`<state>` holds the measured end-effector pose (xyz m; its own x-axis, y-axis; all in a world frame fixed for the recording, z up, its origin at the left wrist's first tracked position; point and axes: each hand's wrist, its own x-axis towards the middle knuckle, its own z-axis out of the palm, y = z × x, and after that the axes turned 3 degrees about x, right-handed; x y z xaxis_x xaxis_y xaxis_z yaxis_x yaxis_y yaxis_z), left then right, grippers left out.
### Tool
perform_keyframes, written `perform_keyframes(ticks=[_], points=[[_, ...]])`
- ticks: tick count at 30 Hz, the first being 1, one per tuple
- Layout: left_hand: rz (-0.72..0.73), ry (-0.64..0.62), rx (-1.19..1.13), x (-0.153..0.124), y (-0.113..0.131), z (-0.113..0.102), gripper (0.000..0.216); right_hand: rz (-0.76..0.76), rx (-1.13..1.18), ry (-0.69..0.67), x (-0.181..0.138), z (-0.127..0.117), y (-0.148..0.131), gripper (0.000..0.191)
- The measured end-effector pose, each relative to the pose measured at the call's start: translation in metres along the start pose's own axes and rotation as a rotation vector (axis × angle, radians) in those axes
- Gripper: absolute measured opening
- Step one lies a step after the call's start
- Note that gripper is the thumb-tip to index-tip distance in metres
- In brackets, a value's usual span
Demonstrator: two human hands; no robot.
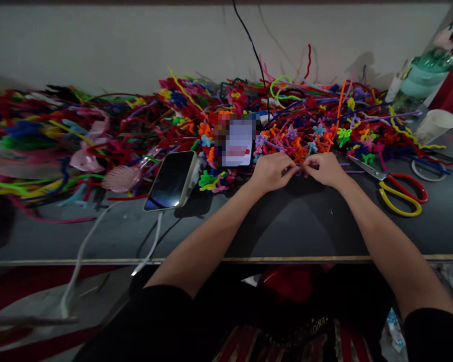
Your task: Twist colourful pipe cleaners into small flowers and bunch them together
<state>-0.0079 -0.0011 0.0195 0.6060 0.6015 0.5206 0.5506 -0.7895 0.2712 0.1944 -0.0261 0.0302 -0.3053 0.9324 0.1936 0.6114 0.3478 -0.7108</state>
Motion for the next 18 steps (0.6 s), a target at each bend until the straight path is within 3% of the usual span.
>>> perform_keyframes(ticks=[5,8,11,18], points=[[-0.510,0.090,-0.383,0.005,0.004,0.013,0.023,-0.062,-0.351,0.155,-0.002,0.010,-0.008,0.023],[-0.672,0.101,-0.685,0.007,0.003,0.017,0.025,-0.075,-0.492,0.205,-0.004,0.015,-0.012,0.027],[-0.642,0.113,-0.869,0.008,0.000,0.017,0.023,-0.088,-0.386,0.223,-0.005,0.014,-0.011,0.025],[-0.513,0.123,-1.005,0.007,-0.005,0.021,0.033,-0.060,0.001,0.215,-0.004,0.006,-0.012,0.023]])
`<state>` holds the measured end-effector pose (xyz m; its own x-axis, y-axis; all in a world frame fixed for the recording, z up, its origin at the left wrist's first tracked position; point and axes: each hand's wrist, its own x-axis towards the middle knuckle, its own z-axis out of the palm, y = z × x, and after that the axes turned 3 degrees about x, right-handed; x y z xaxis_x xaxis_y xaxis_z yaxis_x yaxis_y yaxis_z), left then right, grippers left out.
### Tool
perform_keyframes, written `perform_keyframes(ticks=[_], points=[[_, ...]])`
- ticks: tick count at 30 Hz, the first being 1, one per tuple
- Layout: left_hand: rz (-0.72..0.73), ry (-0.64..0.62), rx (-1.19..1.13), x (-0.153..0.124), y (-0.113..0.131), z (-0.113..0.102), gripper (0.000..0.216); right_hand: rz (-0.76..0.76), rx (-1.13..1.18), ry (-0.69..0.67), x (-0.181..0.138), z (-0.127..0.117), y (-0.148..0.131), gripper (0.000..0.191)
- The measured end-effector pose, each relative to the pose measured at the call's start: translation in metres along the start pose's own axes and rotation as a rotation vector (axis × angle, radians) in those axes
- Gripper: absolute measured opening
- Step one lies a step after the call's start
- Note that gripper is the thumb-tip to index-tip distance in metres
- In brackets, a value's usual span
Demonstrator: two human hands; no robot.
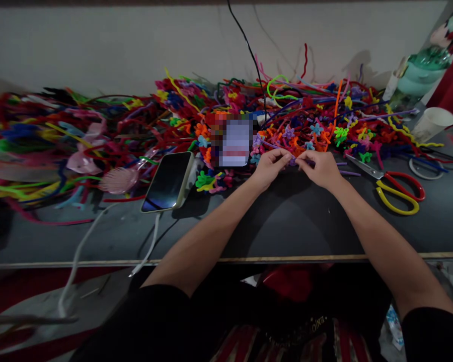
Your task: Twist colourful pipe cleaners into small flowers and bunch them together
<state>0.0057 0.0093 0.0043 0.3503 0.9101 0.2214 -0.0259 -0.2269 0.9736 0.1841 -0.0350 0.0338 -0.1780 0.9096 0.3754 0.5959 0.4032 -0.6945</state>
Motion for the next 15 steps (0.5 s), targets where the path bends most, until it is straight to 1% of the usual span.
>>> perform_keyframes(ticks=[2,5,7,9,12,15], points=[[-0.023,-0.012,-0.026,0.000,-0.001,0.001,0.035,0.013,0.087,-0.035,0.001,0.000,-0.002,0.025],[-0.095,-0.054,-0.077,0.000,-0.002,0.002,0.036,0.047,0.184,-0.061,0.001,0.001,-0.003,0.027],[-0.119,-0.075,-0.112,0.000,-0.003,0.002,0.036,0.073,0.203,-0.035,0.001,0.002,-0.001,0.028],[-0.116,-0.066,-0.100,0.000,-0.004,0.001,0.037,0.082,0.179,0.017,0.001,0.003,0.001,0.027],[-0.041,-0.028,0.074,0.000,-0.005,0.000,0.032,0.071,0.080,0.068,0.001,0.003,0.005,0.025],[0.092,-0.036,0.382,-0.002,-0.003,-0.001,0.018,0.034,-0.127,0.032,-0.001,0.004,0.008,0.023]])
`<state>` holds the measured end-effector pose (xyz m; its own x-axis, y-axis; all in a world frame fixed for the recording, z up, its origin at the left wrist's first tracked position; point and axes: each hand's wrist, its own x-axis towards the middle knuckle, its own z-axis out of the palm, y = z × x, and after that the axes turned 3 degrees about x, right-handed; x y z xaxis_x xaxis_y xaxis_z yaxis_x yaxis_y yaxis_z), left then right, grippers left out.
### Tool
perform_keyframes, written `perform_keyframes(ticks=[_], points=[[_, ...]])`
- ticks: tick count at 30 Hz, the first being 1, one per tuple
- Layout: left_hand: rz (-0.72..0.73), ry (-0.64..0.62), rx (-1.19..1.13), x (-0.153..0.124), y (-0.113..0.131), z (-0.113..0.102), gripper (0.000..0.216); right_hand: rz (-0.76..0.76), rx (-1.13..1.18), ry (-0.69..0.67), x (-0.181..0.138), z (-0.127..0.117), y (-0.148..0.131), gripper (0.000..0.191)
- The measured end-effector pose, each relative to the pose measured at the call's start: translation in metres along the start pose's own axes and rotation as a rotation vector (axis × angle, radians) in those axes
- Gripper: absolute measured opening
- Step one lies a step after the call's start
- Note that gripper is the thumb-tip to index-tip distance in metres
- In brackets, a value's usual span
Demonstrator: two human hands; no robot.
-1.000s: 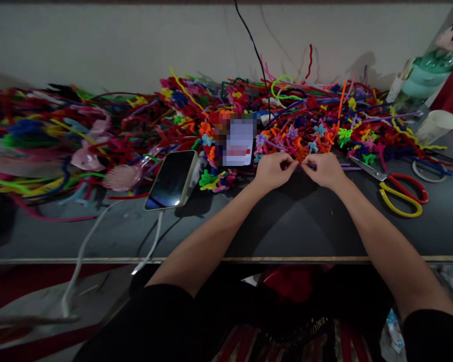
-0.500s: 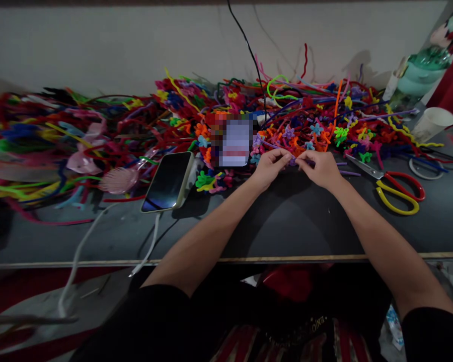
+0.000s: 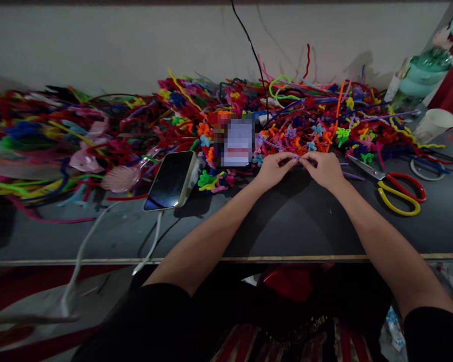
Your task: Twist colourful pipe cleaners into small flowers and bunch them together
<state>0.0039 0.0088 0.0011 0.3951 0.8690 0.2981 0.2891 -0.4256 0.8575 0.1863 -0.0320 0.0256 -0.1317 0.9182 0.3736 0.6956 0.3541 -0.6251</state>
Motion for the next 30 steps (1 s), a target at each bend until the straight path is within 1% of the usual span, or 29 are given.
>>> perform_keyframes(ticks=[2,5,9,10,12,14,16,19,21,24,27,30], points=[[0.047,-0.018,0.149,-0.001,0.003,-0.001,0.013,-0.030,-0.146,-0.030,-0.001,0.000,0.001,0.022],[0.040,0.016,0.196,-0.002,0.008,-0.003,0.013,-0.070,-0.237,-0.043,-0.002,-0.002,0.001,0.023],[-0.042,0.117,0.097,0.001,0.005,-0.004,0.013,-0.090,-0.230,0.018,-0.001,-0.009,0.003,0.027],[-0.071,0.118,0.054,0.003,0.004,-0.004,0.013,-0.082,-0.234,0.045,0.000,-0.011,0.005,0.027],[-0.103,0.075,-0.035,0.004,0.002,-0.004,0.014,-0.046,-0.231,0.106,0.002,-0.014,0.009,0.025],[-0.081,-0.004,-0.107,0.003,0.002,-0.004,0.015,-0.001,-0.167,0.174,0.003,-0.014,0.013,0.023],[-0.035,-0.075,-0.146,0.001,0.005,-0.003,0.015,0.047,-0.020,0.229,0.004,-0.009,0.014,0.021],[0.014,-0.099,-0.157,-0.002,0.010,-0.001,0.016,0.112,0.268,0.231,0.002,0.003,0.009,0.024],[0.029,-0.066,-0.171,-0.003,0.013,0.000,0.018,0.130,0.413,0.191,0.000,0.011,0.004,0.027],[0.014,0.043,-0.200,-0.004,0.013,0.001,0.019,0.111,0.523,0.173,-0.004,0.015,-0.004,0.029],[-0.011,0.151,-0.207,-0.004,0.013,0.000,0.020,0.064,0.549,0.188,-0.006,0.013,-0.008,0.028],[-0.023,0.196,-0.208,-0.003,0.013,-0.002,0.020,0.030,0.532,0.199,-0.006,0.011,-0.009,0.024]])
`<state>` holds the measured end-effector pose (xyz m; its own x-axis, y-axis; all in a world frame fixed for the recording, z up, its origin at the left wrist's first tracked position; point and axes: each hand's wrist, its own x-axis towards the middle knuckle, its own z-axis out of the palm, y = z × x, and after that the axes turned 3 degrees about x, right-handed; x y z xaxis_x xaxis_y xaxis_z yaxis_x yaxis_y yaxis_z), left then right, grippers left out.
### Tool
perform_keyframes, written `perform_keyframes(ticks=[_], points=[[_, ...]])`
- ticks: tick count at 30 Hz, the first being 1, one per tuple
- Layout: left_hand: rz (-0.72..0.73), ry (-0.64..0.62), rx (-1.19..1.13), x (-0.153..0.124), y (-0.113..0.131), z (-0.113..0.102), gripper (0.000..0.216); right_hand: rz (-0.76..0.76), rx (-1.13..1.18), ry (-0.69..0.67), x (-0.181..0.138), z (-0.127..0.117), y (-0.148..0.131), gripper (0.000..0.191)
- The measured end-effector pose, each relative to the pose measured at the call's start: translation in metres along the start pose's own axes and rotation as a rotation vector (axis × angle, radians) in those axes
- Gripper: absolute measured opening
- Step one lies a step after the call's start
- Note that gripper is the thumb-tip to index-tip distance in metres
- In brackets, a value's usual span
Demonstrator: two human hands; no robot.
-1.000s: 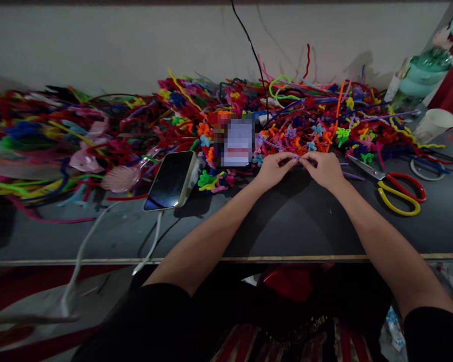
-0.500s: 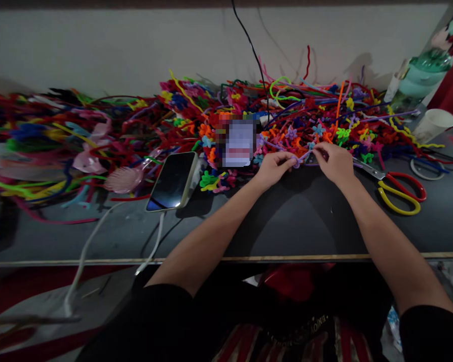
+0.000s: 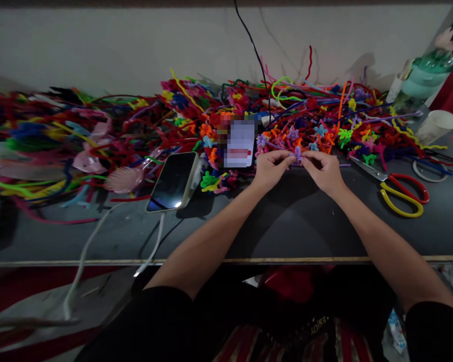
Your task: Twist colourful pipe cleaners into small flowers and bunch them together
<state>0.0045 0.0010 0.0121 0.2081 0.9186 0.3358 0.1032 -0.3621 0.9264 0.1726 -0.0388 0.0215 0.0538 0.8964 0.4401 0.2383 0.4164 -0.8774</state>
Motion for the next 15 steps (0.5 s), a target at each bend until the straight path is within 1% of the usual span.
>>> perform_keyframes(ticks=[5,8,10,12,13,14,15], points=[[-0.008,0.019,0.003,-0.001,0.000,0.003,0.022,-0.036,-0.026,0.035,-0.001,0.001,-0.001,0.021],[0.000,-0.001,0.012,-0.004,-0.001,0.005,0.030,-0.074,-0.067,0.033,0.000,0.001,-0.001,0.021],[0.015,-0.030,0.078,-0.003,0.002,0.001,0.038,-0.097,-0.086,0.058,0.001,0.000,-0.001,0.019],[0.046,-0.009,0.233,0.002,0.008,-0.011,0.045,-0.089,-0.098,0.106,0.002,-0.001,0.000,0.019],[0.071,0.067,0.353,0.006,0.011,-0.019,0.046,-0.072,-0.109,0.130,0.002,-0.002,0.001,0.020],[0.088,0.167,0.501,0.011,0.015,-0.029,0.046,-0.048,-0.125,0.145,0.002,-0.002,0.002,0.020],[0.076,0.276,0.645,0.017,0.018,-0.039,0.051,-0.020,-0.144,0.152,0.002,-0.002,0.003,0.021]])
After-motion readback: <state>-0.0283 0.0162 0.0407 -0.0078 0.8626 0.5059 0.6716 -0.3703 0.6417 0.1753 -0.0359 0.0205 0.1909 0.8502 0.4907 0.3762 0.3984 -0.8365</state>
